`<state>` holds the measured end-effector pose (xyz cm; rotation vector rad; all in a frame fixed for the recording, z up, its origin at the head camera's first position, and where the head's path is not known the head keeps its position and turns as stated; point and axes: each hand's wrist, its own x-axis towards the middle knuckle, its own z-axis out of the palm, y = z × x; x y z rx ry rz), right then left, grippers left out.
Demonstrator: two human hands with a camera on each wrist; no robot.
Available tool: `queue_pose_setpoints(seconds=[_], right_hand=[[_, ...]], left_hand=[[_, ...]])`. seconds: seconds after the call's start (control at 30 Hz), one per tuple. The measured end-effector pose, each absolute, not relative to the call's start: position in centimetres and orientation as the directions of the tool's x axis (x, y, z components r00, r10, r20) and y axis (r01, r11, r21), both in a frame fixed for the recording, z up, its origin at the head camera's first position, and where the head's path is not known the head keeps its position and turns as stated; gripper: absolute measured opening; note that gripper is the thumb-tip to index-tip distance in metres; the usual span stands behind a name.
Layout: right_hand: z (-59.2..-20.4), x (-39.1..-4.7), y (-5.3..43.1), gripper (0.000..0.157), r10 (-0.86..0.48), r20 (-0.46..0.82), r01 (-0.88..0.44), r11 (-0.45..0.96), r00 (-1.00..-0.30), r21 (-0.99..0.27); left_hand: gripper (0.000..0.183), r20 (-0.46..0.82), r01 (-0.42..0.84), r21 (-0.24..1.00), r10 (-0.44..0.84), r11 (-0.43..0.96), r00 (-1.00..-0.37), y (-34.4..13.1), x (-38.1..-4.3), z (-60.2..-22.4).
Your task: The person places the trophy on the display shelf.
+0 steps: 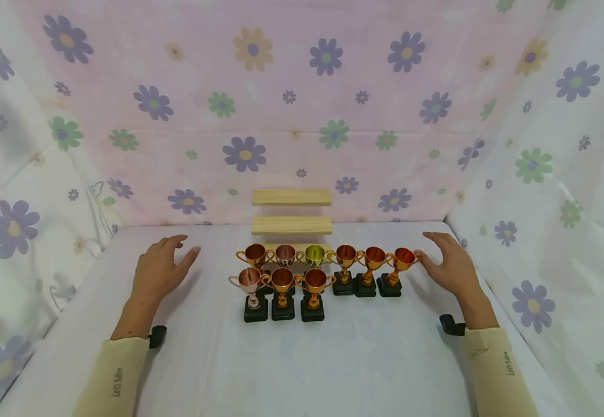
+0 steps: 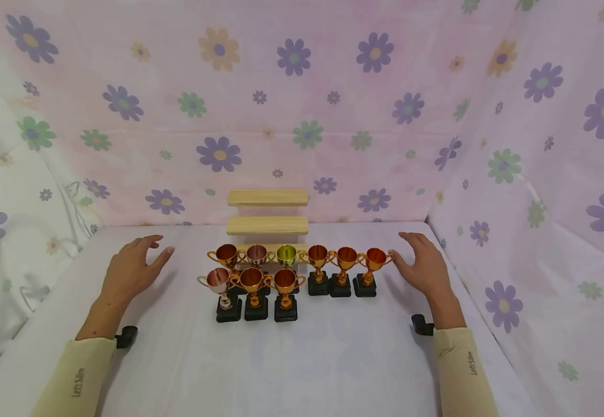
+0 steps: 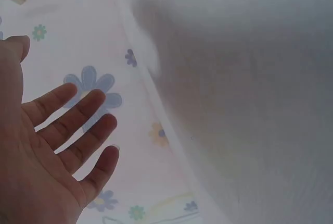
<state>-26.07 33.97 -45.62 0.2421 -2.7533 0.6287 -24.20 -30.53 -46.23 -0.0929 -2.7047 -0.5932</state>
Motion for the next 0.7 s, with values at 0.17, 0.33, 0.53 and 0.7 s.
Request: queue_pose_setpoints(seconds=[0.17, 0.33, 0.53, 0.7], right_hand=[[-45.1, -25.9, 33.8, 0.055, -0.111, 0.361, -0.258, 0.884, -0.926, -0.39], [-44.7, -25.7, 33.6, 0.054, -0.128, 0.381, -0.284, 0.877, -0.916, -0.389], [-44.2, -25.4, 33.4, 0.052, -0.15, 0.411, -0.319, 0.867, -0.899, -0.383], [-43.7, -25.3, 33.3, 0.049, -0.161, 0.425, -0.341, 0.856, -0.891, -0.39]], left_hand=[[0.064, 0.338, 0.14, 0.427, -0.014, 0.893, -0.941, -29.7, -24.5, -46.5], [0.066, 0.288, 0.148, 0.459, 0.011, 0.876, -0.958, -28.7, -24.7, -46.7], [0.066, 0.207, 0.136, 0.501, 0.034, 0.855, -0.978, -27.5, -25.0, -46.5], [0.067, 0.17, 0.134, 0.533, 0.05, 0.835, -0.984, -26.6, -25.0, -46.6]])
